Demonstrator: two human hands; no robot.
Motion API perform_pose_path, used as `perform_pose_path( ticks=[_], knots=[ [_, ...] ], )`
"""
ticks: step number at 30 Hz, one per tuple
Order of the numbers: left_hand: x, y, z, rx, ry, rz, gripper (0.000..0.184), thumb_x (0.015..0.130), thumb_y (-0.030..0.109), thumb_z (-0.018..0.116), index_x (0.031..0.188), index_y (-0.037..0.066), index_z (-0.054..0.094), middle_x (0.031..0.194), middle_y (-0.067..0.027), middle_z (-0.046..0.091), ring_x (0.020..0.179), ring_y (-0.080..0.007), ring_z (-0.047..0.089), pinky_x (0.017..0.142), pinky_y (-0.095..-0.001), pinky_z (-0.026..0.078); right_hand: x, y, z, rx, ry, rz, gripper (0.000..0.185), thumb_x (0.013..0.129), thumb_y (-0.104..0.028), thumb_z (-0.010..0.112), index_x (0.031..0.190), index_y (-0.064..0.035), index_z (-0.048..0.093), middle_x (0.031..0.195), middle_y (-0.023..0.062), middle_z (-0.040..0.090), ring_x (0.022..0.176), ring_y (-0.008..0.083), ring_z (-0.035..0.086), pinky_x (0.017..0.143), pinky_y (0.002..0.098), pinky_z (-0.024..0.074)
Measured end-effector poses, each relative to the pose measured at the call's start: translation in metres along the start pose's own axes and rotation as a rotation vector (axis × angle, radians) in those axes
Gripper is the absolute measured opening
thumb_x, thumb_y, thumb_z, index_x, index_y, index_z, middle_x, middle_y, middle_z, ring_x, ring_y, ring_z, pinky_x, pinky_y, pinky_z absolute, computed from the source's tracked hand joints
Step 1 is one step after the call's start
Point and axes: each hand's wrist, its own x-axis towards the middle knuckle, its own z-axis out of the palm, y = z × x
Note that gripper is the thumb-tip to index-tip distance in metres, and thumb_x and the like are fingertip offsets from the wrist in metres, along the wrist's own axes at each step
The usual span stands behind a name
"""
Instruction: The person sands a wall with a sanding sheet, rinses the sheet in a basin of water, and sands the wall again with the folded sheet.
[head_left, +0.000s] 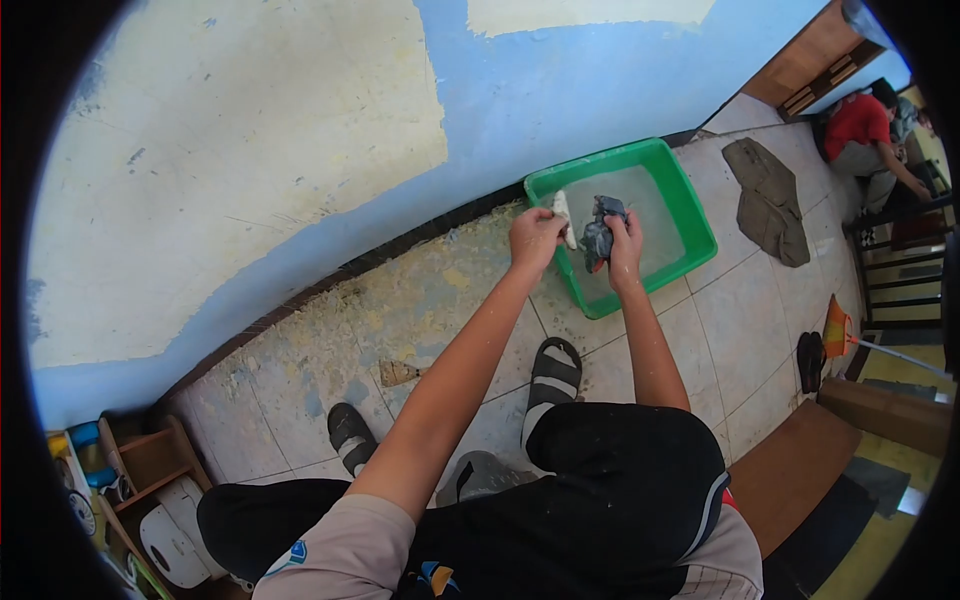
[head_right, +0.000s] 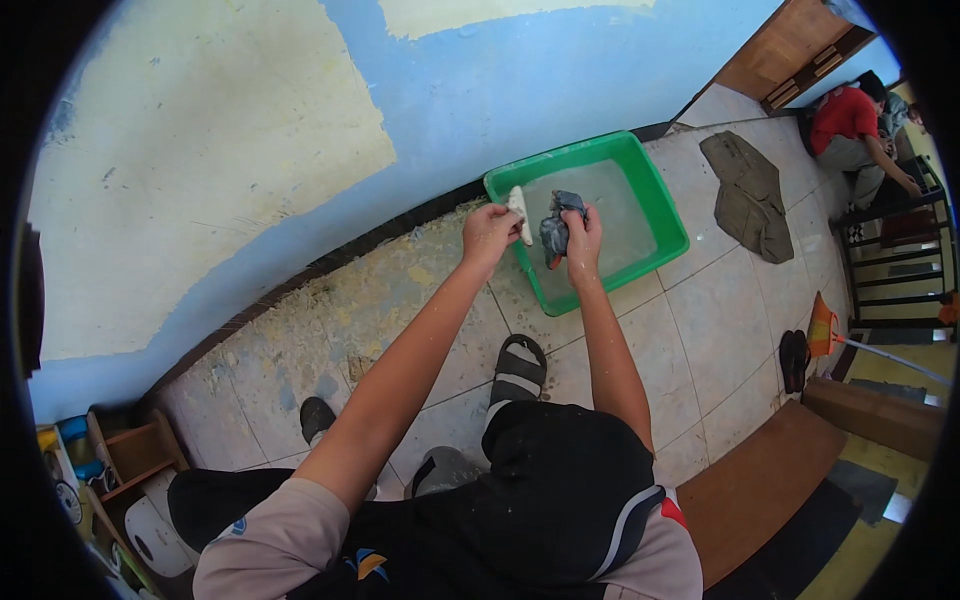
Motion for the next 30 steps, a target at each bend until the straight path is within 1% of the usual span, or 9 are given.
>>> perform_pose_path(
  ticks=[2,4,8,10,12,14,22,25,30],
  knots=[
    [0.008,-0.004,0.007,0.044,-0.050,0.004,0.023,0.097,0.011,0.069,0.114,-0.003,0.066,0.100,-0.0127,0.074,0.087,-0.0173,0.073,0.068,-0.0336,0.058,-0.007,-0.010,0.015,-0.018,0.003,-0.067,0.021,0.101,-0.020,0.065,0.116,-0.0049,0.064,0.087,0.0073,0.068,0.073,0.0155,0.065,0.065,0.0316,0.0539],
    [0.016,-0.016,0.014,0.042,-0.083,0.051,0.026,0.096,0.009,0.068,0.119,-0.003,0.063,0.100,-0.0129,0.074,0.085,-0.0182,0.072,0.070,-0.0335,0.059,-0.016,-0.020,0.028,-0.420,-0.047,-0.179,0.024,0.105,-0.025,0.064,0.115,-0.0028,0.066,0.089,0.0111,0.070,0.083,0.0169,0.066,0.078,0.0335,0.0534],
    [0.007,-0.023,0.022,-0.181,-0.002,-0.074,0.026,0.097,0.005,0.068,0.121,-0.001,0.061,0.102,-0.0126,0.073,0.086,-0.0193,0.071,0.072,-0.0347,0.058,-0.020,0.004,0.030,-0.693,0.051,-0.179,0.027,0.102,-0.025,0.064,0.105,0.0013,0.062,0.081,0.0259,0.067,0.075,0.0426,0.069,0.068,0.0448,0.0521],
    [0.008,-0.040,0.030,-0.527,0.162,-0.075,0.024,0.098,0.005,0.070,0.119,0.001,0.060,0.102,-0.0120,0.072,0.087,-0.0193,0.070,0.072,-0.0341,0.055,-0.033,0.017,0.028,-0.698,0.086,-0.248,0.029,0.102,-0.028,0.065,0.103,0.0010,0.061,0.076,0.0267,0.063,0.070,0.0411,0.067,0.066,0.0445,0.0501],
    [0.010,-0.046,0.030,-0.491,0.150,-0.088,0.021,0.098,0.005,0.071,0.116,0.003,0.059,0.104,-0.0123,0.072,0.089,-0.0181,0.070,0.074,-0.0328,0.054,-0.043,0.020,0.026,-0.698,0.092,-0.203,0.028,0.101,-0.027,0.064,0.098,0.0011,0.061,0.079,0.0272,0.065,0.075,0.0458,0.067,0.067,0.0454,0.0502],
    [0.006,-0.052,0.024,-0.283,0.072,-0.006,0.021,0.099,0.005,0.071,0.115,0.003,0.059,0.102,-0.0118,0.073,0.086,-0.0171,0.069,0.072,-0.0320,0.053,-0.038,0.027,0.020,-0.704,0.111,-0.239,0.029,0.101,-0.026,0.063,0.095,0.0023,0.062,0.078,0.0263,0.065,0.072,0.0406,0.067,0.067,0.0457,0.0498],
    [0.034,-0.037,0.018,0.196,-0.158,0.243,0.019,0.099,0.003,0.070,0.114,0.003,0.058,0.096,-0.0101,0.075,0.081,-0.0126,0.067,0.069,-0.0310,0.051,0.007,0.008,0.029,-0.555,0.201,-0.131,0.031,0.100,-0.027,0.060,0.097,0.0039,0.066,0.081,0.0308,0.066,0.074,0.0479,0.066,0.069,0.0503,0.0514],
    [0.039,-0.027,0.029,-0.173,-0.018,0.162,0.018,0.099,0.001,0.069,0.113,0.003,0.059,0.098,-0.0113,0.075,0.085,-0.0152,0.071,0.073,-0.0301,0.055,-0.018,0.009,0.036,-0.695,0.171,-0.236,0.031,0.100,-0.026,0.059,0.096,0.0034,0.064,0.083,0.0331,0.066,0.079,0.0520,0.066,0.071,0.0538,0.0516],
    [0.031,-0.034,0.027,-0.264,-0.019,0.066,0.018,0.100,0.002,0.069,0.113,0.003,0.058,0.102,-0.0121,0.075,0.086,-0.0155,0.071,0.070,-0.0308,0.056,-0.031,0.022,0.012,-0.806,0.023,-0.262,0.029,0.100,-0.024,0.059,0.090,0.0028,0.060,0.082,0.0331,0.065,0.080,0.0537,0.066,0.070,0.0563,0.0505]
  ],
)
